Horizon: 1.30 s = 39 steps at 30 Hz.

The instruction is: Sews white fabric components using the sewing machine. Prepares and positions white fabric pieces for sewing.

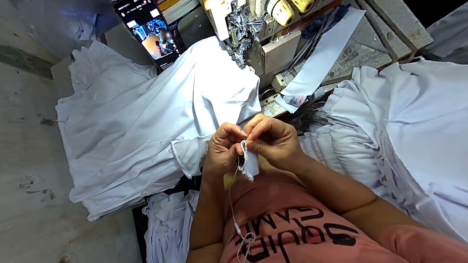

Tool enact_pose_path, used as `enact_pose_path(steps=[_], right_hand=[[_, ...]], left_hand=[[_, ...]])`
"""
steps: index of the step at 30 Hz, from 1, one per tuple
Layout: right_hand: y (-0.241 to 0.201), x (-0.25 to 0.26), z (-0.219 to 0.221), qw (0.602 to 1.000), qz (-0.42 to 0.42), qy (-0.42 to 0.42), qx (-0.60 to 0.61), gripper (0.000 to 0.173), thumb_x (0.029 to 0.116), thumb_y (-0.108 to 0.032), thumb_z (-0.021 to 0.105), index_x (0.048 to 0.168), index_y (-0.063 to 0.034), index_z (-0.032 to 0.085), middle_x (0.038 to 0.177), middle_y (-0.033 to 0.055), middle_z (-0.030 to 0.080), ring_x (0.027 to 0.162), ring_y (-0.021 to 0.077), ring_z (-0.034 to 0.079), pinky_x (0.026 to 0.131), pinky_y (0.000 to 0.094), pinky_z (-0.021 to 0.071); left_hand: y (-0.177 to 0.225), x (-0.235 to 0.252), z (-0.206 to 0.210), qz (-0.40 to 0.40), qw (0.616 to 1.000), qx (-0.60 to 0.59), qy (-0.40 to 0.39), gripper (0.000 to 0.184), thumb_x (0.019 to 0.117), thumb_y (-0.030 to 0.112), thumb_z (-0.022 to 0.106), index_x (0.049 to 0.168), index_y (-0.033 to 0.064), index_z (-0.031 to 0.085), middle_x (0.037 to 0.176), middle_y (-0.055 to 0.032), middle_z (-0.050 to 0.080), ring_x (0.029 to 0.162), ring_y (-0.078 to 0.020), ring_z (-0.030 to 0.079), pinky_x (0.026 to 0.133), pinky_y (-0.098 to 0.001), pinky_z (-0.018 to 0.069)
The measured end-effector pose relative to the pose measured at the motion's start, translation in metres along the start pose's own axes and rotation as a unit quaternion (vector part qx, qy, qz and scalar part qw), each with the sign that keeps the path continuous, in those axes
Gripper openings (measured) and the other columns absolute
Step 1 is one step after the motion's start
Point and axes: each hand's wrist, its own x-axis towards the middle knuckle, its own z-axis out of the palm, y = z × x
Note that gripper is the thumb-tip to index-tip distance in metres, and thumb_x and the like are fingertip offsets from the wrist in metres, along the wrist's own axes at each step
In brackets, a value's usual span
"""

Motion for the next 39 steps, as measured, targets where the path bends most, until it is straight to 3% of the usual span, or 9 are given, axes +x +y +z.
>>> enact_pose_path(steps=[8, 11, 18, 21, 24, 27, 30, 33, 39], right_hand=[[0.009, -0.002, 0.004, 0.996, -0.010, -0.009, -0.083, 0.009, 0.0949, -0.009, 0.068, 0.094, -0.0083, 0.059, 0.101, -0.0008, 0.058, 0.100, 0.0012, 0.059, 0.086, 0.0158, 0.0526], [0.011, 0.000, 0.001, 0.982, -0.076, -0.005, -0.174, 0.009, 0.0985, -0.009, 0.064, 0.097, -0.0043, 0.057, 0.101, 0.0057, 0.061, 0.103, 0.0072, 0.060, 0.093, 0.0214, 0.0512], [-0.008, 0.011, -0.006, 0.990, 0.109, -0.051, -0.080, 0.017, 0.0943, -0.002, 0.065, 0.110, -0.0014, 0.057, 0.075, -0.0088, 0.062, 0.064, -0.0070, 0.057, 0.062, 0.0111, 0.0506], [-0.010, 0.015, -0.010, 0.969, 0.172, -0.150, -0.090, 0.011, 0.0979, -0.007, 0.062, 0.091, 0.0002, 0.067, 0.068, -0.0067, 0.061, 0.061, -0.0087, 0.055, 0.058, 0.0088, 0.0468], [-0.010, 0.014, -0.007, 0.975, 0.177, -0.091, -0.094, 0.010, 0.0991, -0.007, 0.061, 0.093, -0.0021, 0.067, 0.070, -0.0071, 0.063, 0.060, -0.0069, 0.056, 0.057, 0.0109, 0.0486], [-0.011, 0.017, -0.006, 0.979, 0.192, 0.000, -0.067, 0.008, 0.1011, -0.004, 0.059, 0.101, -0.0028, 0.067, 0.075, -0.0074, 0.067, 0.063, -0.0044, 0.061, 0.060, 0.0134, 0.0533], [-0.010, 0.018, -0.003, 0.976, 0.214, 0.039, -0.030, 0.008, 0.1017, -0.004, 0.059, 0.099, -0.0056, 0.066, 0.074, -0.0077, 0.067, 0.062, -0.0033, 0.061, 0.059, 0.0139, 0.0538], [-0.008, 0.018, -0.003, 0.975, 0.217, 0.031, -0.044, 0.007, 0.1007, -0.004, 0.061, 0.095, -0.0071, 0.065, 0.069, -0.0081, 0.064, 0.057, -0.0040, 0.059, 0.054, 0.0126, 0.0514], [-0.008, 0.020, -0.017, 0.962, 0.171, -0.114, -0.178, 0.013, 0.0996, -0.009, 0.061, 0.091, -0.0032, 0.069, 0.070, -0.0058, 0.063, 0.060, -0.0072, 0.055, 0.055, 0.0095, 0.0468]], left_hand=[[-0.001, -0.003, -0.009, 0.002, 0.999, 0.031, 0.019, 0.008, 0.0944, 0.027, 0.073, 0.098, 0.0214, 0.068, 0.086, 0.0143, 0.067, 0.079, 0.0073, 0.063, 0.071, -0.0109, 0.0526], [0.002, 0.000, -0.017, 0.021, 0.990, 0.136, 0.007, 0.012, 0.0973, 0.033, 0.070, 0.094, 0.0224, 0.064, 0.101, 0.0127, 0.062, 0.096, 0.0029, 0.060, 0.081, -0.0137, 0.0513], [0.036, 0.006, -0.030, 0.014, 0.971, 0.240, -0.018, 0.017, 0.0979, 0.026, 0.070, 0.109, 0.0262, 0.057, 0.087, 0.0183, 0.064, 0.082, 0.0057, 0.064, 0.078, -0.0152, 0.0562], [0.038, 0.006, -0.031, 0.024, 0.923, 0.383, 0.001, 0.017, 0.0956, 0.008, 0.067, 0.110, 0.0082, 0.058, 0.086, 0.0098, 0.065, 0.080, 0.0056, 0.063, 0.077, -0.0132, 0.0533], [0.028, -0.001, -0.023, 0.008, 0.865, 0.487, 0.117, 0.023, 0.1048, 0.006, 0.052, 0.120, -0.0082, 0.061, 0.100, -0.0061, 0.070, 0.079, -0.0007, 0.063, 0.075, -0.0169, 0.0532], [0.023, -0.013, -0.010, 0.004, 0.930, 0.333, 0.153, 0.033, 0.1050, 0.006, 0.045, 0.137, 0.0113, 0.048, 0.115, 0.0082, 0.072, 0.064, 0.0056, 0.061, 0.056, -0.0129, 0.0512], [0.008, -0.023, -0.002, 0.032, 0.953, 0.286, 0.099, 0.048, 0.0945, 0.000, 0.058, 0.140, 0.0143, 0.055, 0.137, 0.0076, 0.063, 0.101, 0.0015, 0.067, 0.084, -0.0200, 0.0576], [0.002, -0.022, -0.015, 0.112, 0.916, 0.380, 0.055, 0.029, 0.0986, 0.003, 0.063, 0.128, 0.0007, 0.064, 0.129, -0.0038, 0.069, 0.117, -0.0046, 0.065, 0.100, -0.0239, 0.0537], [0.045, -0.011, -0.037, 0.086, 0.841, 0.529, -0.076, 0.019, 0.0997, 0.009, 0.060, 0.091, -0.0034, 0.071, 0.088, -0.0106, 0.072, 0.090, -0.0063, 0.069, 0.086, -0.0183, 0.0536]])
